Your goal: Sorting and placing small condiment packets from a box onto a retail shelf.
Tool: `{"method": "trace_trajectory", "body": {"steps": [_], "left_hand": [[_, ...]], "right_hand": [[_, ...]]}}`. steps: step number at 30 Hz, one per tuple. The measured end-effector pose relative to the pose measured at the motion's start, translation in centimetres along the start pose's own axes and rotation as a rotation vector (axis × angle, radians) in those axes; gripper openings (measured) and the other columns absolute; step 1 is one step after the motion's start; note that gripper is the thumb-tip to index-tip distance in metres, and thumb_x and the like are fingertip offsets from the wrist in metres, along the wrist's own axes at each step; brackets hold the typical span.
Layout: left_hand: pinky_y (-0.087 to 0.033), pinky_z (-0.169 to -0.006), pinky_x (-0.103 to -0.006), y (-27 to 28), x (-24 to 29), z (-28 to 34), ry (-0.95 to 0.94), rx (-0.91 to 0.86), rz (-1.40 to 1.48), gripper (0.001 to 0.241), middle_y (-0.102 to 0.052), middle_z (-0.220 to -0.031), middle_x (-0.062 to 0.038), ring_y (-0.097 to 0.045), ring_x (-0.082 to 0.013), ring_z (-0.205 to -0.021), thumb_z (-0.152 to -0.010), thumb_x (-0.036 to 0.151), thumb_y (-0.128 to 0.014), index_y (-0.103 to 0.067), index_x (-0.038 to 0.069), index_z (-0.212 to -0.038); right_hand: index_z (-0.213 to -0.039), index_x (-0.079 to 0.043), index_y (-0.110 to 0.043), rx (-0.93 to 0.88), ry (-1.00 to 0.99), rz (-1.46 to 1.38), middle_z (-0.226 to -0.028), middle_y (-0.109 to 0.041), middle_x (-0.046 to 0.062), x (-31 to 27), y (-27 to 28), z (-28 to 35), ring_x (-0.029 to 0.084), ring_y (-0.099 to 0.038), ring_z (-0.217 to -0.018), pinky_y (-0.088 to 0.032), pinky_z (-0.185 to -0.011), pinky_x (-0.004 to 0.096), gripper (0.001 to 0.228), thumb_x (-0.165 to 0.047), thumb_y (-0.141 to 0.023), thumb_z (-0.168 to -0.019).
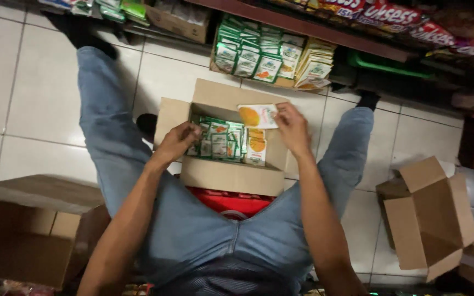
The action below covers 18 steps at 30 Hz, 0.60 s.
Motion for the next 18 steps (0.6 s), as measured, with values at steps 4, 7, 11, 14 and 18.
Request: {"method": "trace_trajectory", "body": {"steps": [4,7,11,14,18], "left_hand": [[-0.054,-0.081,-0.0303,-0.6,-1.4,-0.2,0.034,-0.04,-0.025,0.034,-0.073,-0.101,-0.007,-0.066,-0.0138,-0.093,-0.101,0.033,-0.063,-0.068,0.004,-0.119],[-0.055,-0.08,-0.0322,-0.9,-2.5,-0.3,0.074,-0.068,-0.065,0.037,-0.073,-0.101,-0.006,-0.067,-0.015,-0.092,-0.1,0.035,-0.062,-0.067,0.005,-0.12],[-0.055,-0.082,-0.0341,-0.4,-4.3,-1.0,0.084,-0.046,-0.257,0.036,-0.075,-0.1,-0.007,-0.068,-0.0169,-0.091,-0.099,0.036,-0.062,-0.069,0.007,-0.119],[-0.055,-0.083,-0.0351,-0.3,-4.9,-0.9,0.104,-0.052,-0.334,0.034,-0.076,-0.098,-0.009,-0.069,-0.0184,-0.09,-0.1,0.035,-0.061,-0.07,0.008,-0.117],[-0.055,-0.085,-0.037,-0.4,-5.8,-1.2,0.13,-0.062,-0.39,0.032,-0.078,-0.097,-0.011,-0.072,-0.022,-0.092,-0.099,0.032,-0.06,-0.071,0.008,-0.117]], "right_hand": [[-0.116,-0.002,-0.063,0.182,0.009,-0.059,-0.095,-0.073,0.004,-0.1,5.9,-0.2,0.006,-0.065,-0.088,-0.051,-0.076,0.023,0.016,-0.005,-0.066,-0.1],[-0.111,-0.003,-0.066,0.353,0.051,0.037,-0.097,-0.075,0.005,-0.5,10.1,-0.3,0.007,-0.066,-0.089,-0.051,-0.078,0.023,0.011,-0.008,-0.069,-0.102],[-0.109,-0.003,-0.066,0.499,0.137,0.199,-0.103,-0.075,0.01,-2.0,14.6,-0.8,0.015,-0.07,-0.092,-0.052,-0.076,0.029,0.012,-0.01,-0.07,-0.1],[-0.108,-0.003,-0.069,0.536,0.236,0.41,-0.102,-0.073,0.015,-3.8,16.4,-1.3,0.028,-0.069,-0.095,-0.052,-0.083,0.038,0.012,-0.008,-0.072,-0.098],[-0.106,-0.007,-0.07,0.508,0.273,0.485,-0.102,-0.069,0.016,-4.8,17.2,-2.6,0.037,-0.064,-0.101,-0.05,-0.089,0.044,0.008,-0.008,-0.072,-0.099]]}}
Point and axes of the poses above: each hand's wrist, its own z-axis away from the middle knuckle, its own y-axis out of the back of the hand, x = y × z, the point moved 9 cm from there along -z, towards the middle knuckle
